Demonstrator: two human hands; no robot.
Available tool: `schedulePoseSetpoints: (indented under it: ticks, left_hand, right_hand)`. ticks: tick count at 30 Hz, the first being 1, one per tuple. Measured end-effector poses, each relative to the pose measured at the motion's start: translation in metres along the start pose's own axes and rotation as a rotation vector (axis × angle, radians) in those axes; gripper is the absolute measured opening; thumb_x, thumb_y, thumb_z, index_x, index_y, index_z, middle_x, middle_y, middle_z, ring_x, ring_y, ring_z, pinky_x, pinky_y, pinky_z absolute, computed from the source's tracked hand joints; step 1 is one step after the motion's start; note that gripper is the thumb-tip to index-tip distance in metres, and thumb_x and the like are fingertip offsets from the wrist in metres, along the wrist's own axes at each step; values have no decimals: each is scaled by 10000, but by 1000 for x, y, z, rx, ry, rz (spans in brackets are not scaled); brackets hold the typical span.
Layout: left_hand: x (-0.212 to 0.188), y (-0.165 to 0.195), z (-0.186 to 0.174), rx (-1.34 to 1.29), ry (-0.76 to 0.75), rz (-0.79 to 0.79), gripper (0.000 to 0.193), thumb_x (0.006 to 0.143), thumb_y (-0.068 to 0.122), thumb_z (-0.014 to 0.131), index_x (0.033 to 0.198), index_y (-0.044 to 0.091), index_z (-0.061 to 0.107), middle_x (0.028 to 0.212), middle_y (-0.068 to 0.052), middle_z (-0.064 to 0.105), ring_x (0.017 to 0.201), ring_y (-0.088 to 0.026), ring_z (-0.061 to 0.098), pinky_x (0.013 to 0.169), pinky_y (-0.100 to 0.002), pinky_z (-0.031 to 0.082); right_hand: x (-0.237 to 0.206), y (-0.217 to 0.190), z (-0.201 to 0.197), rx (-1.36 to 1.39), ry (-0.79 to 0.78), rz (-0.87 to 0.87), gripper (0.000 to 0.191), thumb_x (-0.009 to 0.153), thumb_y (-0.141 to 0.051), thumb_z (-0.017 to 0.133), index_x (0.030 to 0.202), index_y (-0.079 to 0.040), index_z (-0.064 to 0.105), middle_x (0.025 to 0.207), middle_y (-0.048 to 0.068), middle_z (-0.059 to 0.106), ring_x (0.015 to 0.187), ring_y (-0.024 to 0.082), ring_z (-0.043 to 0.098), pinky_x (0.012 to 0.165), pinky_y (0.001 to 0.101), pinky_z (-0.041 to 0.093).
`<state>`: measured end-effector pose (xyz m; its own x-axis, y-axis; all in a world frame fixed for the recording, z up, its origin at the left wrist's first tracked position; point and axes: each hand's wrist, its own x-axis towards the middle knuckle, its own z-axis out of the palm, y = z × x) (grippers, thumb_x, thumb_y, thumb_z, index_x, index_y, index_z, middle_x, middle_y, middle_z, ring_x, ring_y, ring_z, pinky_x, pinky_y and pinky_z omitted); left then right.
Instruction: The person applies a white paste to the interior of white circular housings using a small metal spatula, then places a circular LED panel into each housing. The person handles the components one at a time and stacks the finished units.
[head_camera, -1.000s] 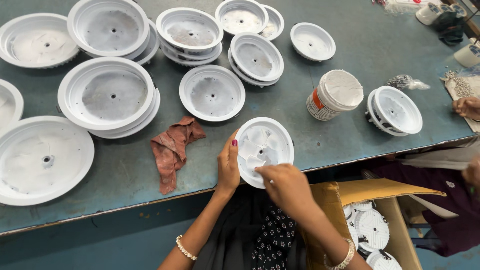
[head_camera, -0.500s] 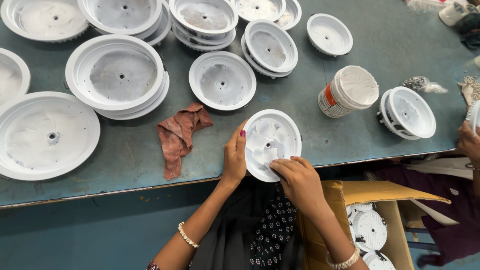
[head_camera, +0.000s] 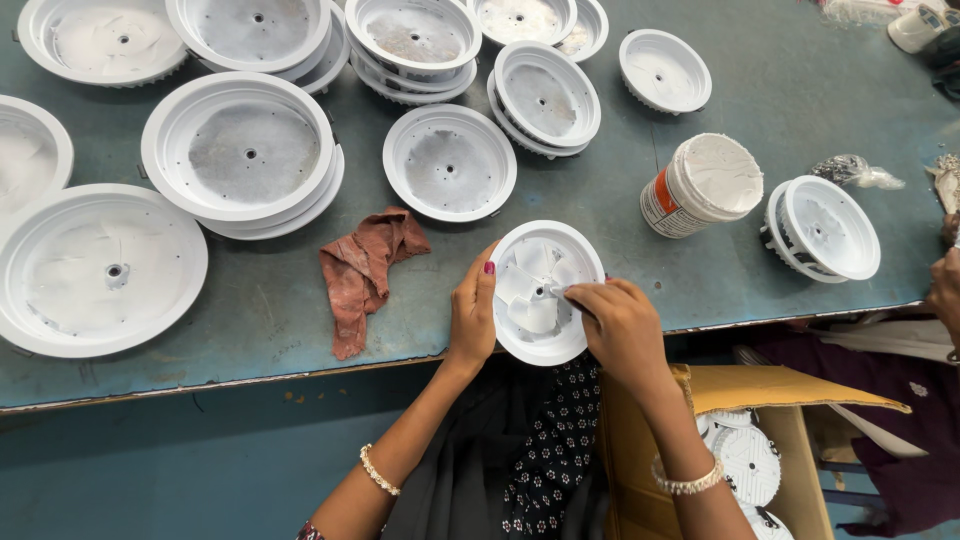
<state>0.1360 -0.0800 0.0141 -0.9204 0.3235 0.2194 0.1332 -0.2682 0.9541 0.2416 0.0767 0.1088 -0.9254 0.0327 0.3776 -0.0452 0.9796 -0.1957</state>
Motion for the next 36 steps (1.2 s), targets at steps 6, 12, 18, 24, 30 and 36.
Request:
schedulePoseSetpoints:
  ticks: [6, 12, 18, 24, 30, 36]
  left_hand:
    - [1, 0, 1, -4, 7, -11, 516, 1106, 324, 350, 1413, -29, 567, 1302, -195, 703, 1227, -253, 664, 1051, -342, 492]
    - [1, 2, 1, -12, 15, 6, 505, 1103, 311, 365, 1402, -36, 577, 1292, -197, 707, 1213, -248, 667, 1039, -345, 497]
    - [-1, 4, 1, 5, 23, -44, 479, 1087, 285, 375, 1393, -16, 589, 1241, -193, 731, 1157, -237, 694, 1000, -346, 519]
    - [-1, 7, 3, -25, 38, 5, 459, 1093, 267, 381, 1381, -21, 591, 1239, -194, 734, 1157, -235, 691, 995, -350, 520]
    - [-1, 6, 2, -19, 41, -16, 453, 1080, 256, 382, 1371, -15, 600, 1210, -190, 742, 1126, -230, 702, 972, -348, 530]
    - [-1, 2, 3, -7, 43, -7, 450, 1088, 262, 389, 1373, -18, 596, 1231, -190, 735, 1153, -229, 694, 989, -345, 523]
  right_hand:
    - [-20, -11, -10, 15, -98, -33, 288, 796, -11, 688, 1065, -101, 739, 1041, 56, 766, 963, 263, 711, 1012, 442, 504]
    - [-14, -32, -16, 94, -93, 93, 269, 805, -17, 689, 1048, -112, 755, 1008, 55, 769, 969, 291, 698, 890, 402, 528]
    - [4, -50, -10, 140, -79, 10, 288, 800, -15, 685, 1068, -99, 750, 1039, 68, 761, 999, 297, 686, 928, 411, 509]
    - [24, -52, -4, 138, -67, -97, 292, 836, -4, 664, 1098, -95, 752, 1041, 65, 759, 983, 248, 688, 1046, 452, 447]
    - [20, -51, 3, 89, -137, -182, 330, 800, 11, 668, 1108, -87, 731, 1073, 42, 753, 1019, 216, 685, 1097, 462, 408]
    - [2, -39, -4, 44, -201, -245, 391, 735, 35, 669, 1092, -113, 729, 1108, 15, 751, 1091, 183, 682, 1135, 504, 339]
